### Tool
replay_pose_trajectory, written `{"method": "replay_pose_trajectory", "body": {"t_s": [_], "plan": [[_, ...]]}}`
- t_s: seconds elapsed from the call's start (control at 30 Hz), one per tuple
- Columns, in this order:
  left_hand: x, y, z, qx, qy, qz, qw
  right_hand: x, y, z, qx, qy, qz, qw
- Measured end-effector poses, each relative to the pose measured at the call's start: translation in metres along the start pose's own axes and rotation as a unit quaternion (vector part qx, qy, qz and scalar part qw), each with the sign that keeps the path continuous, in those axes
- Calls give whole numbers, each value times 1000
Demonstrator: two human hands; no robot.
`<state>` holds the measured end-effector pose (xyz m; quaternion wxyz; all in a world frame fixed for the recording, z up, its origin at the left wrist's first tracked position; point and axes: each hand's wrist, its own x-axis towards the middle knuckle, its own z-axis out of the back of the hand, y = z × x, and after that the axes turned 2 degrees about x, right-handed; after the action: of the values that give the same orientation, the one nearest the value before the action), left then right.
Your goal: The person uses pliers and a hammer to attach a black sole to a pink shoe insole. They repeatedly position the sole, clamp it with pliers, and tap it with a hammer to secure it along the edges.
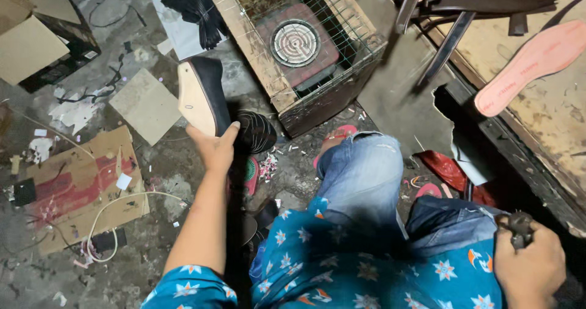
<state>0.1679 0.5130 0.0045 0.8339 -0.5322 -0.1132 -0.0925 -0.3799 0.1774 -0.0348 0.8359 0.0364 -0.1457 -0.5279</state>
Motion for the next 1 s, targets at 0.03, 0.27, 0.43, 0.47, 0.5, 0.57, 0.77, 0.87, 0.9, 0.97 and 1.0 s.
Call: {"method": "replay_pose_trajectory", "body": {"t_s": [0.03,0.27,0.43,0.47,0.5,0.57,0.77,0.87,0.9,0.97,1.0], "plan": [[0,7,2,60,5,54,997,0,-4,3,-8,7,-11,1000],[-1,8,-29,318,96,84,940,-18,-30,38,-9,12,-28,999],[8,-11,-71,352,139,14,926,-30,-44,51,-41,-36,-16,998],[12,-14,-78,352,144,-5,925,-32,-47,54,-16,-5,-63,998],[17,-17,-85,355,152,-16,922,-32,-50,54,7,7,-72,997],[25,-21,-99,361,167,-37,917,-32,-55,55,54,18,-83,995],[42,-18,-124,277,97,-107,950,-34,-54,51,115,-19,-80,990],[45,-14,-129,252,103,4,962,-36,-53,49,129,-25,-85,988],[45,-12,-130,242,99,16,965,-37,-52,48,133,-28,-85,987],[46,-10,-130,225,91,42,969,-38,-52,47,137,-30,-88,986],[46,-8,-130,225,93,43,969,-38,-51,47,140,-31,-89,986]]}}
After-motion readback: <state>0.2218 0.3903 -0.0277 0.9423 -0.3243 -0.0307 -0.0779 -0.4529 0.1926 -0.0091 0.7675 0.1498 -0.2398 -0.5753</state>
